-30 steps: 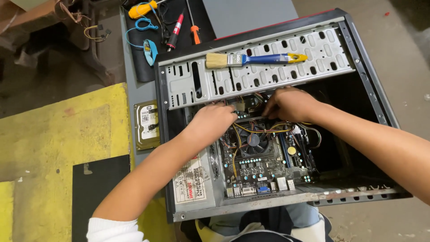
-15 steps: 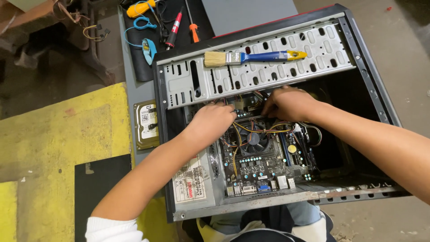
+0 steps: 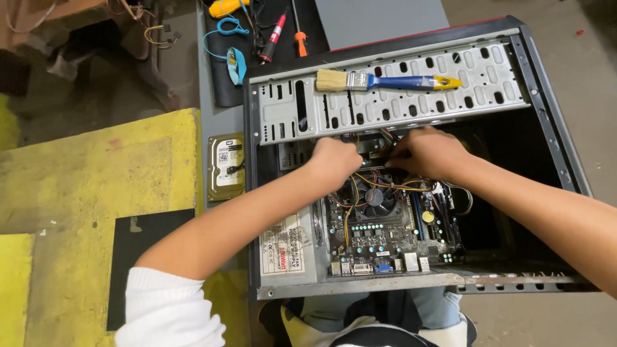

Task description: Disassembling a desktop computer by removing the power supply unit, RAM modules, and disconnecting internal wiring.

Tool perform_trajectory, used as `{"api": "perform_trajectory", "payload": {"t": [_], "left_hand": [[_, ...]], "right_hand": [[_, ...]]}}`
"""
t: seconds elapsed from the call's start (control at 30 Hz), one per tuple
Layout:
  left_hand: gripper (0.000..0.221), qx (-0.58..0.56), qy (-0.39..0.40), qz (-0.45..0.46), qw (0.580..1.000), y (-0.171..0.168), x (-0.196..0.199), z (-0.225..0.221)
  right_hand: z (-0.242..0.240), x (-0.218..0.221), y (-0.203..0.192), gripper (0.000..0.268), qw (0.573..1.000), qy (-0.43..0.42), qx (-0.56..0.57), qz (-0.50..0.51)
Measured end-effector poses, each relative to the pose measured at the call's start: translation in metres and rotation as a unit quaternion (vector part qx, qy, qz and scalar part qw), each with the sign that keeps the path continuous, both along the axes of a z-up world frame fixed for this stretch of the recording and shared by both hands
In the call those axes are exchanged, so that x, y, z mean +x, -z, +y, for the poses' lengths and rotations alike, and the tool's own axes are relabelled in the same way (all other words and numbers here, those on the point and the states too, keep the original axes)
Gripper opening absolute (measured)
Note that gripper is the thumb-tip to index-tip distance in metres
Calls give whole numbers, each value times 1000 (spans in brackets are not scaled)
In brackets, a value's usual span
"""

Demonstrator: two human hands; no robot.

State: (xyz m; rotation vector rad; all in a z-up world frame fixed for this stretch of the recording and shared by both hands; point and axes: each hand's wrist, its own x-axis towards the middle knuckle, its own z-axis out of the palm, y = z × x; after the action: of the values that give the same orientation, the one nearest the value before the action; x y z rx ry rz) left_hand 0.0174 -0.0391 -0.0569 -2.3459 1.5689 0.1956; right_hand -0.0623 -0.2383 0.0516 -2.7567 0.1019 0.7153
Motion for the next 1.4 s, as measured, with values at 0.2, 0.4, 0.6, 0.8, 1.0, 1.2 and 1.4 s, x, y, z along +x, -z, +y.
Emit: {"api": "perform_trajectory", "payload": {"t": [0.2, 0.4, 0.6, 0.8, 1.0, 1.2, 1.4], "left_hand": [[14, -43, 47, -102, 993, 18, -5, 2], [15, -112, 46, -146, 982, 42, -4, -1], [16, -76, 31, -76, 994, 24, 3, -9], [17, -103, 44, -127, 986, 36, 4, -6], [23, -131, 82, -112, 982, 47, 11, -8], [24, -154, 62, -174, 971, 70, 3, -11], [23, -183, 41, -160, 969, 0, -10, 0]], "right_hand": [[-12, 1, 26, 33, 999, 47, -7, -5], [-18, 1, 39, 43, 997, 72, -30, 19], [-19, 5, 42, 61, 995, 89, -27, 45], [-12, 2, 23, 70, 995, 79, -20, 53], [-10, 0, 32, 79, 995, 80, -19, 60], [-9, -3, 35, 71, 997, 68, -18, 40], [-19, 2, 47, 73, 997, 67, 0, 25]]}}
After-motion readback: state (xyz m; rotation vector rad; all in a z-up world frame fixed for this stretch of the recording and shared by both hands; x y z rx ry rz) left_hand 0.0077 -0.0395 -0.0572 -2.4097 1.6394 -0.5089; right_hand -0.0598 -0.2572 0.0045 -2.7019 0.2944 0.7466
